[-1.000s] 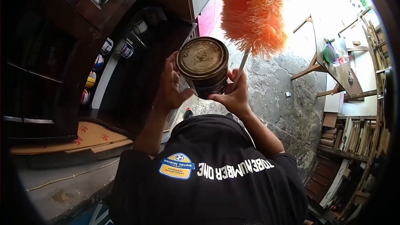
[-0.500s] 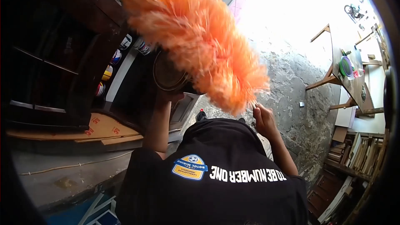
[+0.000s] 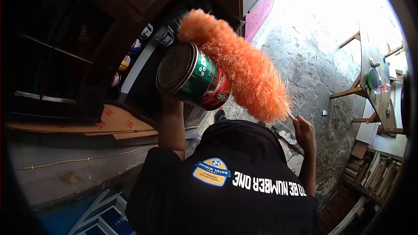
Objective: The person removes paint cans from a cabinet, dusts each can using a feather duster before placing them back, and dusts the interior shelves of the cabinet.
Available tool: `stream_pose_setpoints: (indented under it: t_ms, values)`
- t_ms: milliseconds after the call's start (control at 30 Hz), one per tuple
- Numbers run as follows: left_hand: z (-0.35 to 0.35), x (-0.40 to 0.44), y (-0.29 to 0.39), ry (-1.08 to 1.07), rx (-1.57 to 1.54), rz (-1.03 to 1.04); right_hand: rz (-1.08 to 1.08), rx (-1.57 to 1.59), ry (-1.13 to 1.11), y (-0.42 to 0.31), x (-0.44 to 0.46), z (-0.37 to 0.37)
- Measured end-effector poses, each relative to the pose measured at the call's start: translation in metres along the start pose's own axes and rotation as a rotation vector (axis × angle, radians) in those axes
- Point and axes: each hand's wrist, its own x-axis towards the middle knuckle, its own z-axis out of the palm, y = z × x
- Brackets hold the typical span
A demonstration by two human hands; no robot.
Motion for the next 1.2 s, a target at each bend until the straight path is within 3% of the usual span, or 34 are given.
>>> stream_pose_setpoints:
  t_ms: [67, 167, 200, 267, 300, 400, 433, 467, 533, 567, 667, 800, 933, 1100, 1200]
  values:
    - [-0.104, 0.082, -0.045, -0.738, -0.292, -0.083, 0.004, -0.018, 0.018, 0.000, 0.000, -0.011]
    - [-0.076, 0.053, -0.029, -0.900, -0.188, 0.001, -0.077, 0.105, 0.017, 0.001, -0.002, -0.017]
    - [-0.079, 0.053, -0.030, -0.864, -0.210, 0.076, -0.080, 0.104, 0.014, 0.001, 0.000, -0.017]
    - [-0.067, 0.041, -0.023, -0.387, -0.062, 0.047, -0.024, 0.032, -0.180, 0.003, 0.000, -0.019]
    - [-0.050, 0.030, -0.016, -0.382, -0.064, 0.045, 0.021, -0.015, -0.179, 0.007, 0.001, -0.015]
    - [0.019, -0.007, 0.005, -0.915, -0.056, -0.018, 0.081, -0.080, -0.050, 0.027, -0.001, -0.002]
    - [0.022, -0.011, 0.010, -1.023, 0.083, 0.151, 0.100, -0.126, 0.003, 0.024, -0.001, 0.000]
    - [0.017, -0.003, 0.008, -1.014, 0.083, 0.153, 0.098, -0.128, -0.006, 0.025, -0.003, 0.002]
    - [-0.004, 0.027, -0.004, -1.256, 0.213, 0.339, 0.076, -0.074, 0.068, 0.028, -0.004, 0.004]
    - [-0.024, 0.027, -0.012, -1.091, 0.215, 0.308, 0.079, 0.015, 0.064, 0.024, -0.005, 0.005]
    - [-0.033, 0.024, -0.029, -0.942, 0.306, 0.430, -0.039, 0.134, 0.029, 0.033, -0.011, 0.021]
    - [-0.017, -0.004, -0.052, -0.761, 0.219, 0.409, -0.046, 0.104, -0.062, 0.032, -0.006, 0.028]
    - [-0.004, -0.020, -0.063, -0.780, 0.253, 0.432, 0.031, 0.016, 0.036, 0.057, -0.005, 0.025]
    - [-0.001, -0.027, -0.091, -0.774, 0.329, 0.517, 0.002, 0.195, -0.132, 0.077, -0.006, 0.006]
    - [0.005, -0.044, -0.105, -0.679, 0.292, 0.481, 0.047, 0.111, -0.156, 0.104, 0.003, 0.008]
